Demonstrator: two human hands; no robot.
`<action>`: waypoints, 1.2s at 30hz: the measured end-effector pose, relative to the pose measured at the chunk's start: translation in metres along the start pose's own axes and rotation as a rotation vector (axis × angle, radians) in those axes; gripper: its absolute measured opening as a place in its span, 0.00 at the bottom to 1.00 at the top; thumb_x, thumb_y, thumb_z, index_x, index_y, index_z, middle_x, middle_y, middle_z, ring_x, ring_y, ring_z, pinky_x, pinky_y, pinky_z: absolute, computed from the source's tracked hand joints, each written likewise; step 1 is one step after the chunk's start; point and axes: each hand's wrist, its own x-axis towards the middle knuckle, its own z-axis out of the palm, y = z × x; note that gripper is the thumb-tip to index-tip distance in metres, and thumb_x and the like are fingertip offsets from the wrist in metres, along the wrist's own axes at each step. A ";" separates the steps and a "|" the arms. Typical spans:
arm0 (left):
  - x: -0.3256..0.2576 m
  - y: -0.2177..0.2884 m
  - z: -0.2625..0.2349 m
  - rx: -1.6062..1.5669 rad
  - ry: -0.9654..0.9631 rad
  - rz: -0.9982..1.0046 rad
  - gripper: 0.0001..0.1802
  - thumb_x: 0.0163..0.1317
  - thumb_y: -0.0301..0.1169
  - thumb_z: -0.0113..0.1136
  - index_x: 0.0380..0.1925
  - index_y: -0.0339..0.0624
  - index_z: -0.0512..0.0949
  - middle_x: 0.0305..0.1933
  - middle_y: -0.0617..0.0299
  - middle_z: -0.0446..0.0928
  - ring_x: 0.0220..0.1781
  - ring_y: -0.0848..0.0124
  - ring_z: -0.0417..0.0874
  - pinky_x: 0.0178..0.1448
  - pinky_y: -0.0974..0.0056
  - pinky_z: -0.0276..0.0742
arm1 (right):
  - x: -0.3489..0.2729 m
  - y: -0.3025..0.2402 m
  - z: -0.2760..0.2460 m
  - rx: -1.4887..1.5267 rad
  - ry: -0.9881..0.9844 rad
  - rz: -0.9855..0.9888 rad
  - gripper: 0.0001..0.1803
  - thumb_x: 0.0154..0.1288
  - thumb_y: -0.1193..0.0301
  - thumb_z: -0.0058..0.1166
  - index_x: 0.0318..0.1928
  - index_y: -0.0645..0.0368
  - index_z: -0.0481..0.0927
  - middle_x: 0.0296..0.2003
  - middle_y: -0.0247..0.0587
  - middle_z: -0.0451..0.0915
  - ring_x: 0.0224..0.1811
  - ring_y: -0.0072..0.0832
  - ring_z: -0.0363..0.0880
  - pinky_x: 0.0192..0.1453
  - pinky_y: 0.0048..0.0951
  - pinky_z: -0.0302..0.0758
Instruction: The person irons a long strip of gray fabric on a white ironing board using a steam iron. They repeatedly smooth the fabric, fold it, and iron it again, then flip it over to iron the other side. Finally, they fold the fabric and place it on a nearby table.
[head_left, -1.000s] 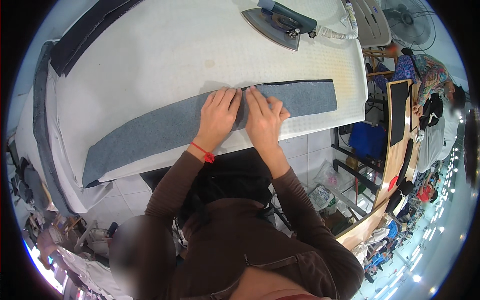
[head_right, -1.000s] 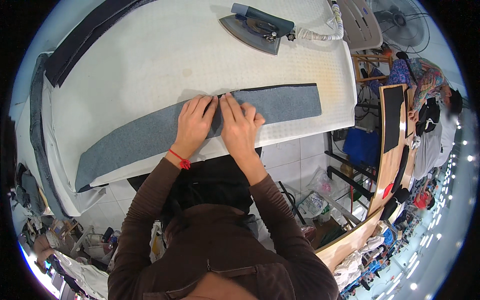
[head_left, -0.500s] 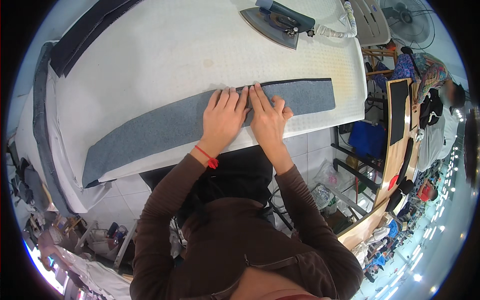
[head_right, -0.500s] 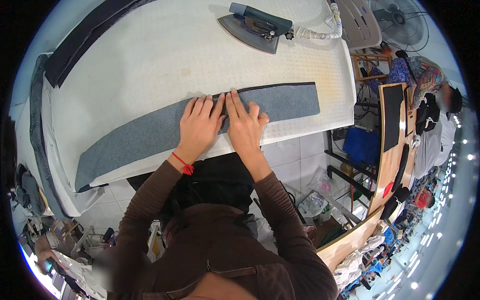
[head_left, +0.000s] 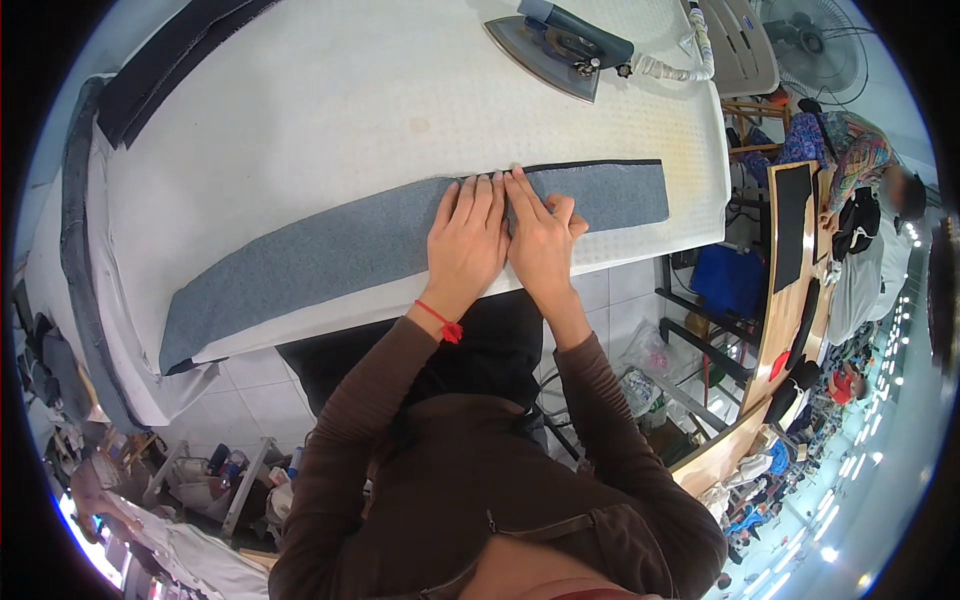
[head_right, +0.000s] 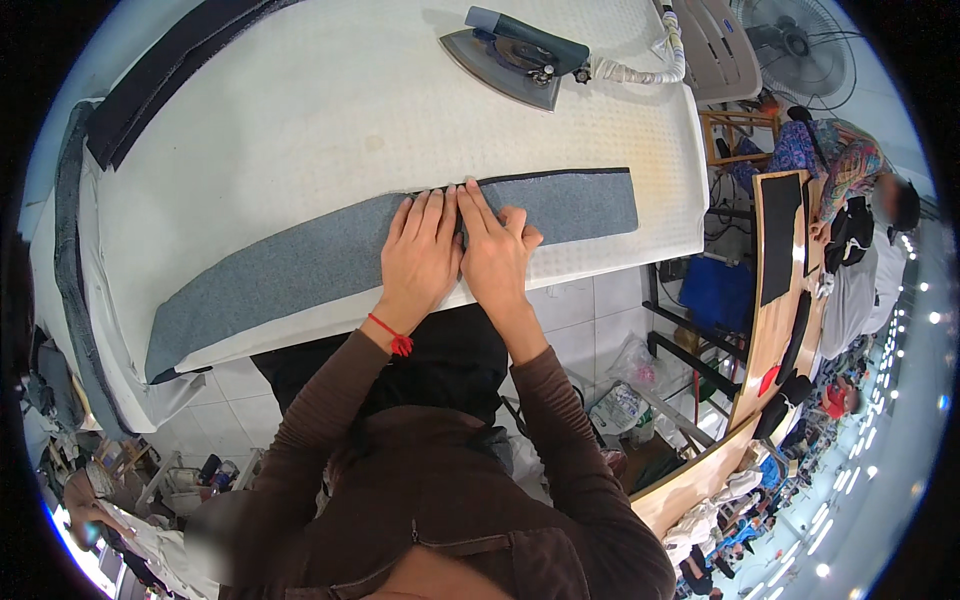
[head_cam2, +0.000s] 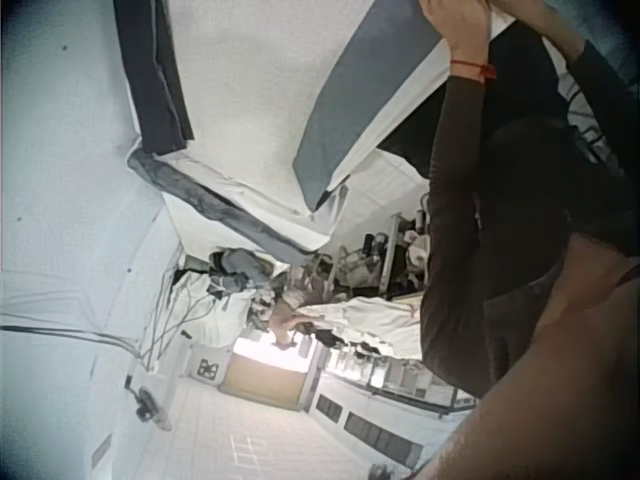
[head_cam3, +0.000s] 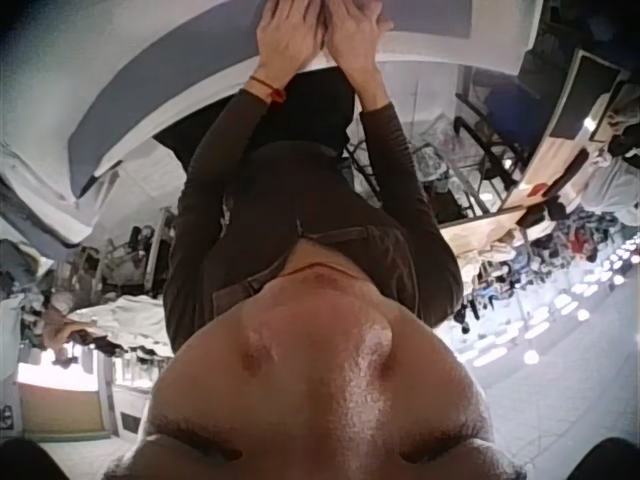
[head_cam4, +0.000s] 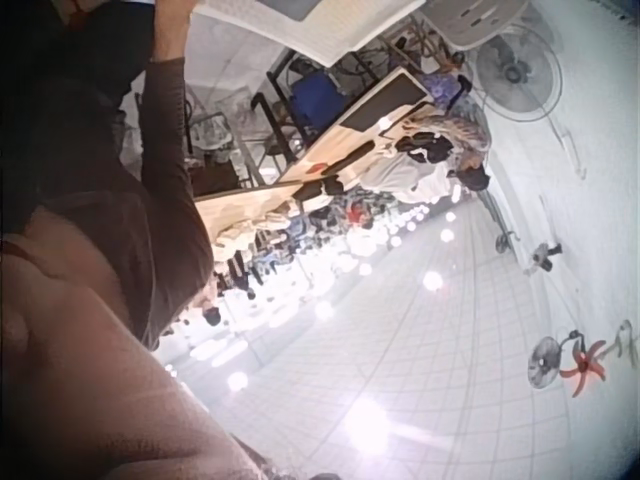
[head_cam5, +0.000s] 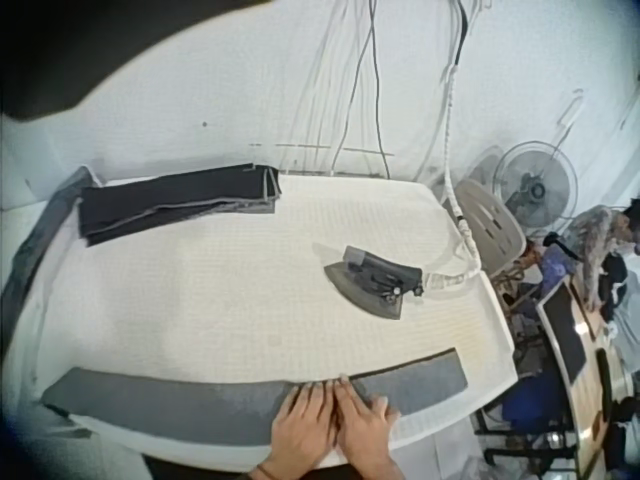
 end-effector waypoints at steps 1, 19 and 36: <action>0.001 0.001 0.001 -0.005 0.014 -0.011 0.37 0.73 0.36 0.68 0.79 0.35 0.77 0.75 0.49 0.79 0.79 0.53 0.79 0.88 0.44 0.72 | 0.001 0.001 -0.002 0.009 -0.005 0.010 0.35 0.65 0.75 0.70 0.74 0.44 0.89 0.78 0.24 0.86 0.55 0.38 0.76 0.62 0.47 0.62; -0.002 0.004 0.006 0.024 -0.006 -0.030 0.38 0.74 0.39 0.66 0.81 0.36 0.75 0.75 0.49 0.79 0.80 0.53 0.78 0.89 0.43 0.70 | 0.315 0.081 -0.044 0.025 -0.274 -0.174 0.38 0.80 0.35 0.63 0.63 0.59 0.91 0.48 0.57 0.95 0.52 0.58 0.95 0.60 0.51 0.88; -0.005 0.001 0.008 0.010 -0.005 -0.005 0.35 0.77 0.38 0.64 0.79 0.31 0.76 0.75 0.45 0.79 0.81 0.50 0.77 0.91 0.43 0.67 | 0.158 0.070 -0.099 0.105 -0.347 -0.219 0.33 0.76 0.38 0.70 0.46 0.61 0.93 0.26 0.53 0.90 0.31 0.51 0.93 0.39 0.47 0.86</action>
